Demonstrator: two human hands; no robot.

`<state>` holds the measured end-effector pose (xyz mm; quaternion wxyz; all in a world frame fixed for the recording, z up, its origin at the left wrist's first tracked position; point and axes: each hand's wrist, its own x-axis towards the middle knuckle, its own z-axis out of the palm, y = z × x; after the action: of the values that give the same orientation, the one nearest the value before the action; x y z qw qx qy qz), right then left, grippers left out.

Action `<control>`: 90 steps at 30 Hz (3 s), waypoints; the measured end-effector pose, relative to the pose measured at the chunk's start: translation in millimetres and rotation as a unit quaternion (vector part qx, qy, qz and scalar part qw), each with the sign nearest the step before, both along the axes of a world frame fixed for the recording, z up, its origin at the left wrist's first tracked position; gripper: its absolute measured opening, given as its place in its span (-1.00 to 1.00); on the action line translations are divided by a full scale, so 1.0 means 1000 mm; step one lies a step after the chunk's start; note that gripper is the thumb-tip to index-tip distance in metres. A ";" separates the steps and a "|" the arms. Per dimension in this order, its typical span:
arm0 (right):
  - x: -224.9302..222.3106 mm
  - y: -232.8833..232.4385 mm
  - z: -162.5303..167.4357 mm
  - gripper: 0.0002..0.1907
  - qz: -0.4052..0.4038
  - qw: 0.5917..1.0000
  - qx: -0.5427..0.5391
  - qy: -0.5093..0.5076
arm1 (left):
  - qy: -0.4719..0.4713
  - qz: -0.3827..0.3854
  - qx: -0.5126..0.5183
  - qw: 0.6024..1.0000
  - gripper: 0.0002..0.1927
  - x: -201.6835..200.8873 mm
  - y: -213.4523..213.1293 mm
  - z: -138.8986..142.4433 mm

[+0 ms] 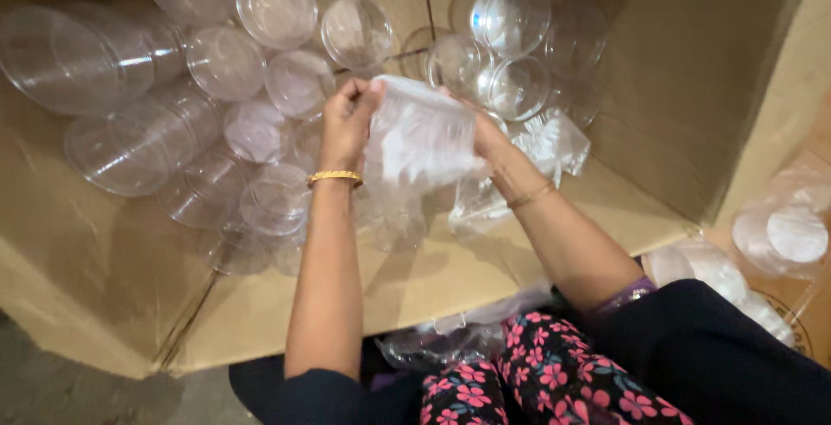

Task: The person sits on the floor in front of a large cardboard box filled with clear plastic cups. They open white plastic bags one at a time, remove the cups inside, and place the cups into the box with the rest.

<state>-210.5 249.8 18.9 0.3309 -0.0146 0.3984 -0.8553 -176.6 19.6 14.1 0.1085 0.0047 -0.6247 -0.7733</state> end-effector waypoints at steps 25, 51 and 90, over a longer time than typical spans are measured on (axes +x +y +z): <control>0.230 0.331 0.077 -0.67 -0.030 0.503 0.800 0.325 | 0.122 -0.273 -0.088 0.950 -0.60 0.108 0.113 0.117; 0.046 0.059 0.100 -0.65 0.012 0.939 -0.181 0.293 | 0.003 -0.166 0.037 0.985 -0.75 0.067 -0.012 0.079; -0.157 -0.083 -0.019 -0.77 -0.298 0.732 0.337 0.512 | 0.066 0.157 0.011 0.985 -0.87 -0.137 -0.047 -0.058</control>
<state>-367.6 166.7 -0.2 -0.2116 -0.2180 0.7537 -0.5828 -313.7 -27.4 -43.9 0.2695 0.0532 -0.5992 -0.7520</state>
